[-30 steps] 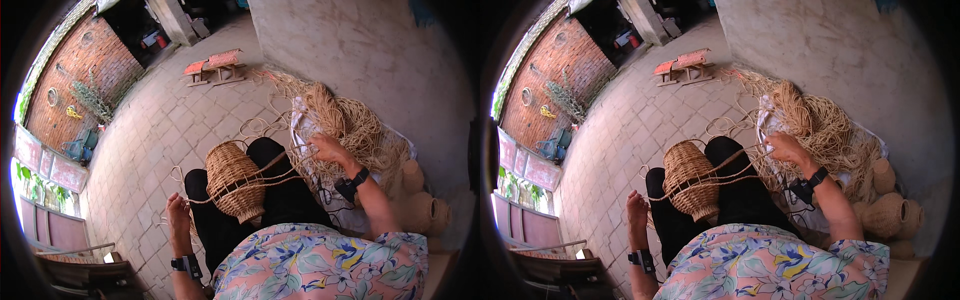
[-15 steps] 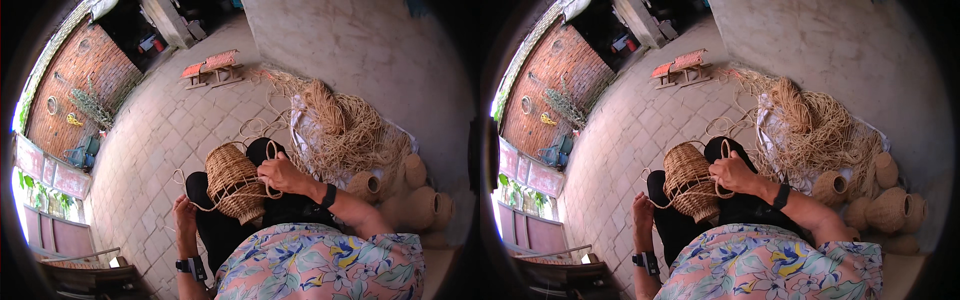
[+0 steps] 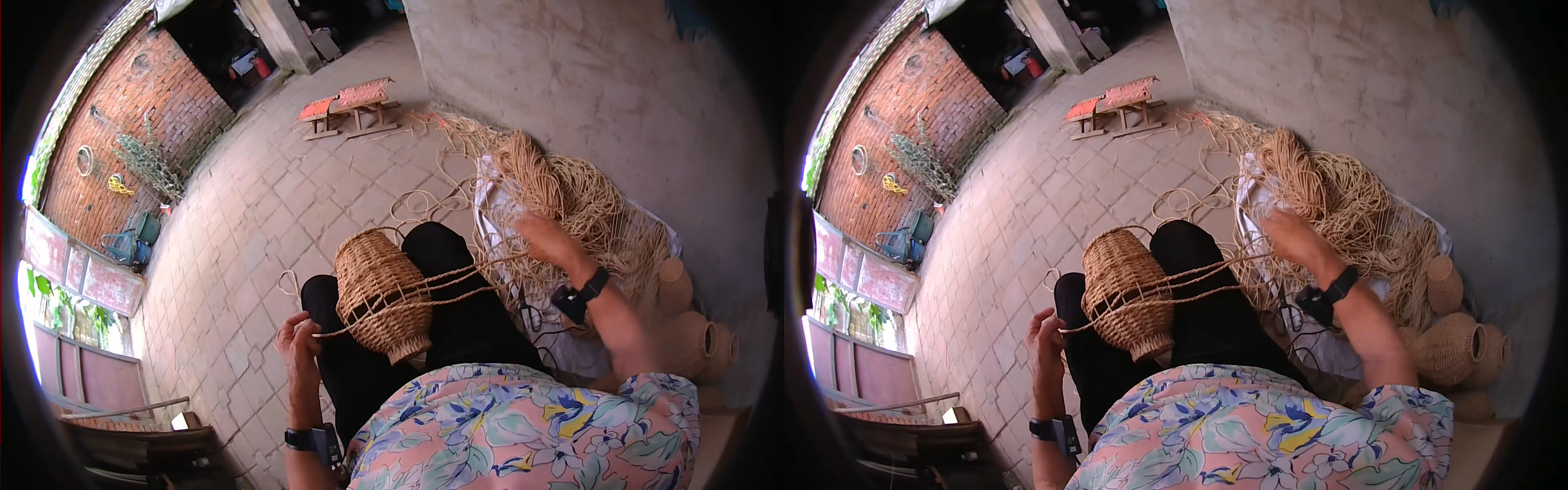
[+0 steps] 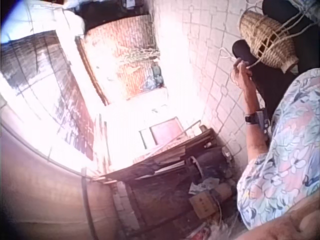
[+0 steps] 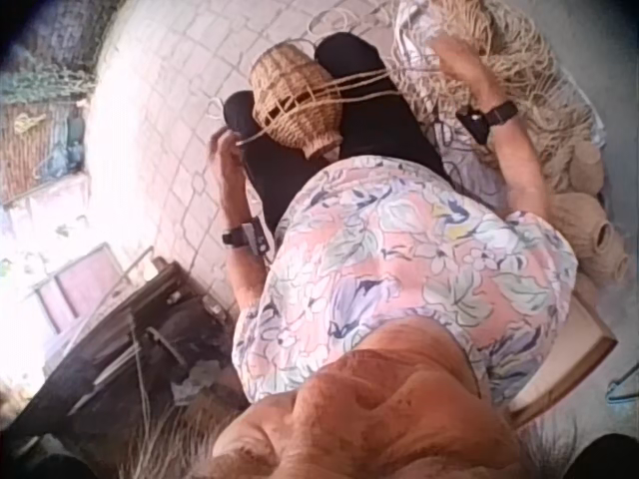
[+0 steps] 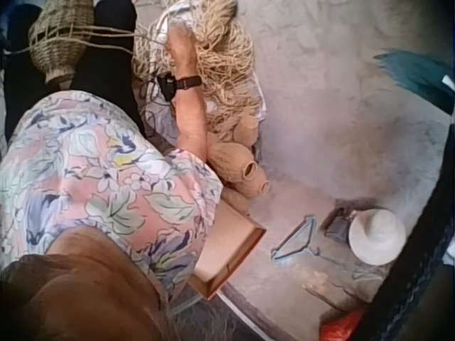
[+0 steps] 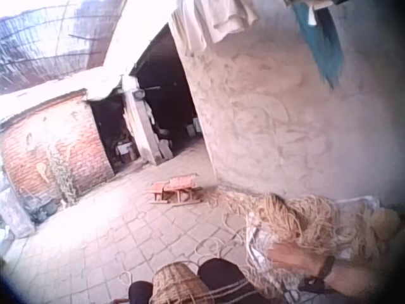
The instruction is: The person is weaving and assembling a straw basket using loose straw fibers.
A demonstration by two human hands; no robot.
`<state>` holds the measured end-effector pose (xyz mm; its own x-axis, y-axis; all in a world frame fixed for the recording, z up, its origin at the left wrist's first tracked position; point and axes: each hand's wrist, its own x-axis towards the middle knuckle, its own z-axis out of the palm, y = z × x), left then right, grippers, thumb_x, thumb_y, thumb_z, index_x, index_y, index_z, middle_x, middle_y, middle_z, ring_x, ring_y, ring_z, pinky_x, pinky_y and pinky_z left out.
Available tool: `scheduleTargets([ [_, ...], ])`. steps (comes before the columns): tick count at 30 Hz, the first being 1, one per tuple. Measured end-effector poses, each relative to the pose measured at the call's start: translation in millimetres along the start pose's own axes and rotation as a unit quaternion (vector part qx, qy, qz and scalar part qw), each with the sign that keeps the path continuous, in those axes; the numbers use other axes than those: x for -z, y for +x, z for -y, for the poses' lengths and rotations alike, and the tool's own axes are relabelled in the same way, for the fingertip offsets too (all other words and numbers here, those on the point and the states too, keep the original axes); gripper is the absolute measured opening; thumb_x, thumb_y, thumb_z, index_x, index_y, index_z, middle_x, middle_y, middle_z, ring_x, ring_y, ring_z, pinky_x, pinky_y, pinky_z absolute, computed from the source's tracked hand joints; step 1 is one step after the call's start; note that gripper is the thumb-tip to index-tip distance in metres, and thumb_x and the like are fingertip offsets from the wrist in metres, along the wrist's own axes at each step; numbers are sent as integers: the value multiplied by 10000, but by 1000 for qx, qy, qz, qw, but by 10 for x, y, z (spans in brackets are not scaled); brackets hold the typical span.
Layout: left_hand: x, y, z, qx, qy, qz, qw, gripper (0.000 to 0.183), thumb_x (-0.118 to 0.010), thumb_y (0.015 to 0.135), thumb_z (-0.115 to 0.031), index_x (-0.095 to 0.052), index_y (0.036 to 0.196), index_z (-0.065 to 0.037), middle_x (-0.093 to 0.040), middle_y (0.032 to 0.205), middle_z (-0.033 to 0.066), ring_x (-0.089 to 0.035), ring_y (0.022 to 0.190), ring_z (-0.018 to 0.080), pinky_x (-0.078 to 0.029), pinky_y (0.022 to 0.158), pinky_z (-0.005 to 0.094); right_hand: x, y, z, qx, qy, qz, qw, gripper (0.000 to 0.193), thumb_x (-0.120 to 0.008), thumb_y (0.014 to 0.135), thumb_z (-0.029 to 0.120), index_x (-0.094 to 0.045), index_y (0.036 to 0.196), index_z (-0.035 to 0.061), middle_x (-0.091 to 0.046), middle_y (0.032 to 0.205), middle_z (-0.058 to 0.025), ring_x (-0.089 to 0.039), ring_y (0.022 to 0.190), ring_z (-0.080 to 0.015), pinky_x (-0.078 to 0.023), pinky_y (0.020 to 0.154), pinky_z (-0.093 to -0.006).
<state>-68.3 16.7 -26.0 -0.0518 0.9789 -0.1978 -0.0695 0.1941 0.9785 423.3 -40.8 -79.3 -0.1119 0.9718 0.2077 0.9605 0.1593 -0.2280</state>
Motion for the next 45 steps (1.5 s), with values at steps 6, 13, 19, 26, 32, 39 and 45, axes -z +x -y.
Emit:
scheduleTargets([
  [6,-454,-224,-130,-51,62,59,995,164,-610,854,-127,-595,1001,-56,-620,747,32,-425,503,42,-329,460,175,-53,484,1363,110,178,-74,975,179,-631,801,218,-557,803,55,-603,772,-119,-593,766,-323,-452,704,-437],
  [13,-713,-409,-171,-63,104,118,985,145,-617,839,-129,-611,961,-51,-615,741,-4,-416,523,31,-314,477,175,-272,547,1469,162,319,-22,933,178,-583,821,198,-504,761,50,-541,697,-155,-558,701,-372,-437,640,-461],
  [19,-660,-412,-250,-115,119,92,982,139,-614,845,-121,-612,965,-51,-615,738,-6,-422,528,26,-314,469,172,-504,-15,-582,-180,-42,-8,983,178,-572,771,182,-642,747,21,-626,707,-186,-613,674,-386,-475,584,-454],
  [26,-807,-447,-271,-169,205,92,960,92,-595,855,-76,-613,933,-32,-614,752,14,-512,635,51,-392,554,199,-353,-84,-593,-137,28,-212,967,102,-584,774,133,-642,825,67,-601,712,-148,-590,690,-331,-451,577,-405],
  [32,-843,-418,-279,-205,266,73,939,90,-593,849,-56,-612,936,-45,-616,748,9,-506,628,49,-390,550,203,-20,413,1377,93,292,-64,950,81,-578,803,138,-580,835,63,-612,778,-124,-612,745,-336,-498,657,-415],
  [39,-910,-454,-329,-189,276,65,940,108,-599,856,-107,-608,945,-48,-609,744,1,-499,599,39,-366,489,188,-163,394,1335,150,267,-55,950,151,-563,829,190,-533,767,56,-580,728,-127,-603,700,-328,-484,615,-420],
  [45,-913,-434,-327,-192,291,66,935,124,-595,847,-113,-619,951,-48,-637,749,17,-521,613,51,-391,526,196,-354,-306,-834,-228,-71,-27,971,83,-616,749,95,-592,767,18,-606,731,-194,-601,707,-390,-485,651,-456],
])
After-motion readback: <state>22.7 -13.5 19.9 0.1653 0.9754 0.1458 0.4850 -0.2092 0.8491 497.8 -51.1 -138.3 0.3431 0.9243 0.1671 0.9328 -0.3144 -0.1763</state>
